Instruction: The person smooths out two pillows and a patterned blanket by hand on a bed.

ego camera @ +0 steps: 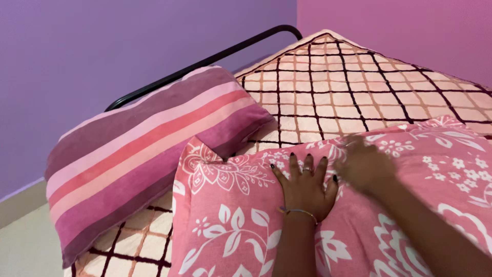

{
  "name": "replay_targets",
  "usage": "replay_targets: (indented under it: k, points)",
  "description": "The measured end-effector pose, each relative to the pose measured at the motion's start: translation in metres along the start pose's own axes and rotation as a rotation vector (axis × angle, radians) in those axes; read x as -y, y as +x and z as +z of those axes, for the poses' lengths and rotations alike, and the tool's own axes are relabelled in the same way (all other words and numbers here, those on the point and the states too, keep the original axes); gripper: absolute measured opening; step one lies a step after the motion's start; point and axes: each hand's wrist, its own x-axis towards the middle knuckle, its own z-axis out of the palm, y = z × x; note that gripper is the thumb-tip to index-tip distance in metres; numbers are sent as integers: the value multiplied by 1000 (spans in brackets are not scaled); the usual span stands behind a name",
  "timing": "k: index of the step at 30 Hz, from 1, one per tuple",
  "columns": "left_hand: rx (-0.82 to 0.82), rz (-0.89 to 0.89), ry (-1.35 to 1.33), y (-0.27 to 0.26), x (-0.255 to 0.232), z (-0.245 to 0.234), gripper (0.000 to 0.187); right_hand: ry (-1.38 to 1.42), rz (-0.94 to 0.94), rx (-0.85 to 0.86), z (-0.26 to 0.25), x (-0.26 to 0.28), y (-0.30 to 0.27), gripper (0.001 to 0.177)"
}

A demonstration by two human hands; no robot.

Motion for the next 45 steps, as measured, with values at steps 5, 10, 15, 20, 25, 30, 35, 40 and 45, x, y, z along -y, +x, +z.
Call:
replay_targets:
  k: [5,10,15,20,25,30,35,40,45]
  points:
    - [-144,110,21,-1,11,11,63,-345,-200,-32,-30,48,-37,64]
    - [-154,103,-9,-1,8,4,60,-218,-59,250,-42,49,-22,66]
    - [-141,86,-78,-6,5,-4,55,-216,147,270,-41,-38,21,69]
    - [-124,75,-116,-2,3,-5,56,-304,323,172,-39,-136,30,69]
    - [-166,86,-99,-3,5,0,53,-200,260,81,-24,-157,27,69]
    - [-156,84,-104,-2,5,-1,53,-160,322,172,-61,-190,36,69]
    - [-198,93,-103,0,5,2,53,-416,232,-84,-26,-195,19,69]
    - [-152,79,-109,3,6,3,57,-224,233,-37,-35,-198,30,68]
    - [-166,81,-83,2,5,4,59,46,74,91,-43,-220,33,69]
